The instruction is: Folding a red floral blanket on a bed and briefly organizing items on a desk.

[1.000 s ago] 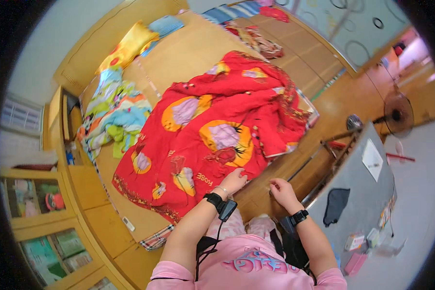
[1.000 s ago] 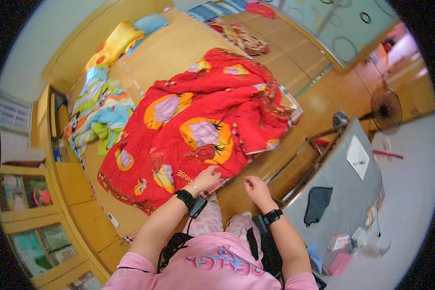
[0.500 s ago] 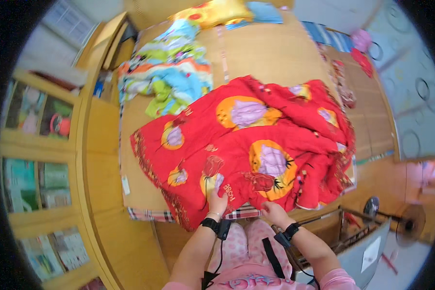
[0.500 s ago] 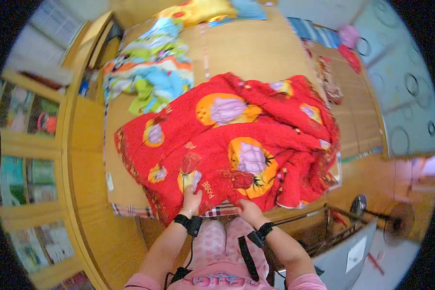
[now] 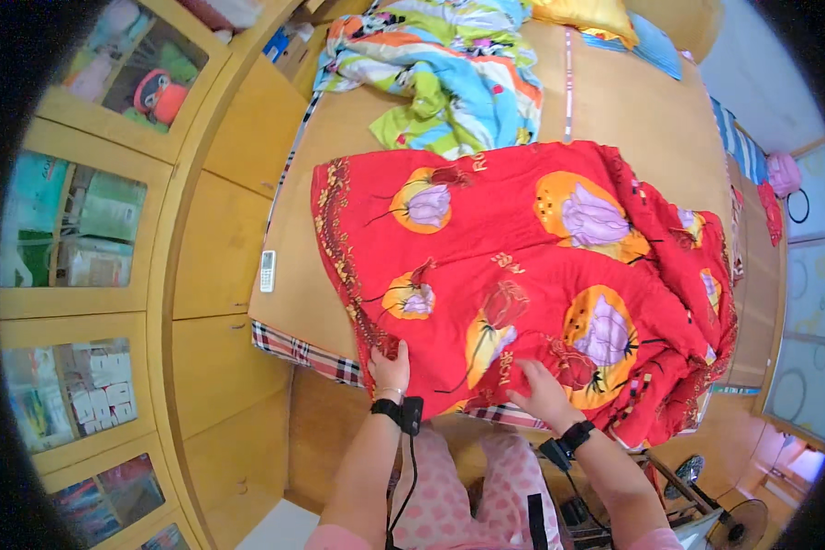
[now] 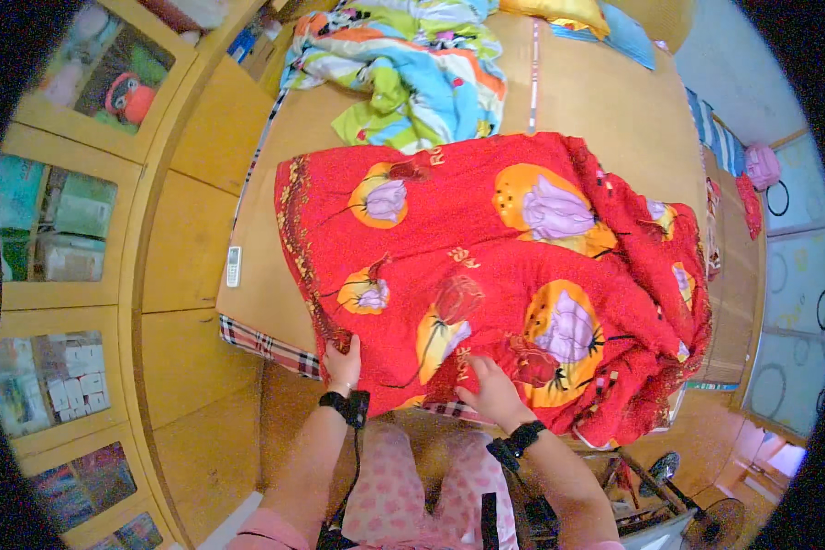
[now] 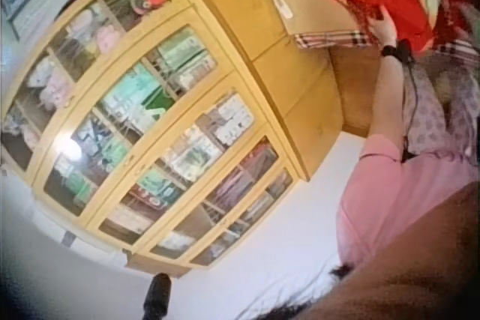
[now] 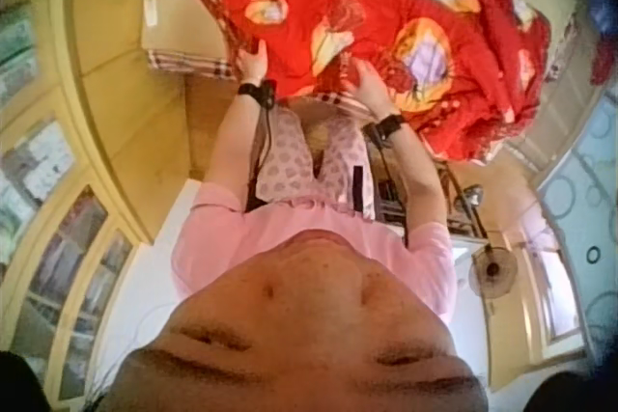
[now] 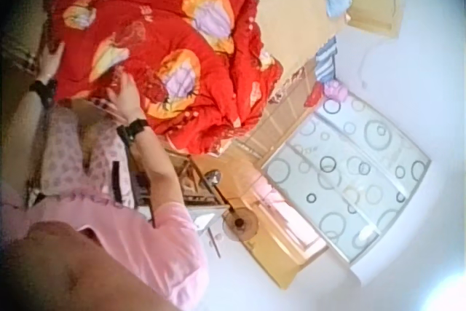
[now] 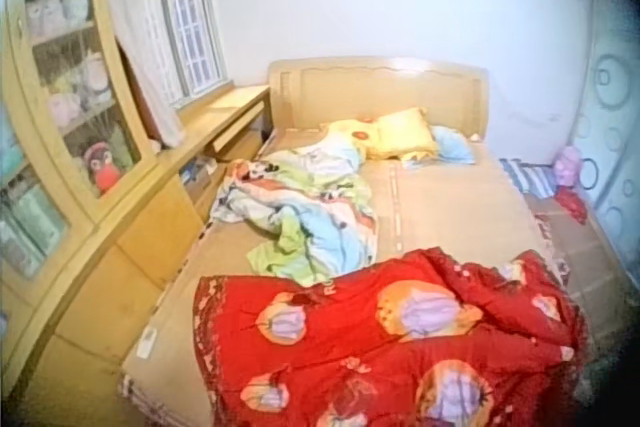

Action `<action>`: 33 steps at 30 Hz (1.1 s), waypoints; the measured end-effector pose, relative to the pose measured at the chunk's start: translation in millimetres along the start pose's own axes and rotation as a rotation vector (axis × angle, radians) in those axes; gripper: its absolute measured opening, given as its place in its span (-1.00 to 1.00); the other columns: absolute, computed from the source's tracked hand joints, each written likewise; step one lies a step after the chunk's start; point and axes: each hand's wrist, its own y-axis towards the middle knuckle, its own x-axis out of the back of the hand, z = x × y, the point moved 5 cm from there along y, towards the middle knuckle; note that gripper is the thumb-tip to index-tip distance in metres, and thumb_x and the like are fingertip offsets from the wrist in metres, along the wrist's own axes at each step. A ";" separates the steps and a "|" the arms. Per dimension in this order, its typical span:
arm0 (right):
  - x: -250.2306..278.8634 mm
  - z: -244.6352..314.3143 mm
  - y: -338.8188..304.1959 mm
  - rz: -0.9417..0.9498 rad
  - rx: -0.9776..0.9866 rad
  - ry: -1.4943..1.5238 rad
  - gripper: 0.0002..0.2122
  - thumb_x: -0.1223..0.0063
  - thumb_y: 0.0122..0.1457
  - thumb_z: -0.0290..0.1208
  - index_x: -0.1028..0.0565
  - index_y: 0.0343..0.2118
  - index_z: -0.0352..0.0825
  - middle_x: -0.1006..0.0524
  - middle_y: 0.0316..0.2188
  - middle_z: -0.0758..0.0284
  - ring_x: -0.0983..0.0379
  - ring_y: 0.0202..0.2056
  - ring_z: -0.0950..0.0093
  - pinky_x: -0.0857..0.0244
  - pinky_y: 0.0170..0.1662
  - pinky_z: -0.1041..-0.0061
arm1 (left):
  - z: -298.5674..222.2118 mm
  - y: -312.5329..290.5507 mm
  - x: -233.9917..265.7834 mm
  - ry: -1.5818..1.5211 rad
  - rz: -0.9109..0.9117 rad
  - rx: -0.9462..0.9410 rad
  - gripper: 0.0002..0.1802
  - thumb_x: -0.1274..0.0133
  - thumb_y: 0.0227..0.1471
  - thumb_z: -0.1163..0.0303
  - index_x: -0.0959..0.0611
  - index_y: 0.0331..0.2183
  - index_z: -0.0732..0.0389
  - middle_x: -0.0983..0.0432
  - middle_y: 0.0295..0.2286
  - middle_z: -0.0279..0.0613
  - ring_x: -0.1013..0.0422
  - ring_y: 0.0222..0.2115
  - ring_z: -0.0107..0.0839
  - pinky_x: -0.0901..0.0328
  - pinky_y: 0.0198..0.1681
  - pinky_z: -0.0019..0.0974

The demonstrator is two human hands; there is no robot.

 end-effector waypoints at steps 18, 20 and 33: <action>-144.6 36.3 129.3 -0.285 -0.182 0.337 -0.53 -0.15 0.06 -0.41 -0.36 0.07 -0.32 -0.55 -0.16 0.03 -0.49 -0.06 0.15 -0.34 -0.02 0.25 | -20.9 107.4 64.3 -1.134 0.903 0.261 -0.42 -0.14 0.04 0.36 -0.44 0.10 0.33 -0.48 0.00 -0.14 -0.43 -0.04 -0.30 -0.30 0.08 -0.22; -108.8 108.2 156.0 -0.406 -0.119 0.339 -0.57 -0.08 0.12 -0.49 -0.36 0.08 -0.36 -0.52 -0.10 0.10 -0.45 -0.02 0.25 -0.28 0.05 0.33 | -51.8 122.7 128.6 -1.164 0.742 0.135 -0.44 -0.14 0.07 0.38 -0.44 0.10 0.30 -0.47 0.00 -0.18 -0.42 -0.04 -0.34 -0.29 0.09 -0.23; -154.5 100.5 177.1 -0.181 -0.210 0.232 -0.48 -0.19 0.09 -0.31 -0.36 0.08 -0.44 -0.45 0.01 -0.04 -0.39 0.08 0.08 -0.26 0.15 0.27 | -39.5 166.9 120.9 -0.599 0.735 -0.122 0.01 -0.07 0.17 0.12 0.20 0.32 0.24 0.26 0.33 0.10 0.27 0.35 -0.21 0.23 0.36 -0.20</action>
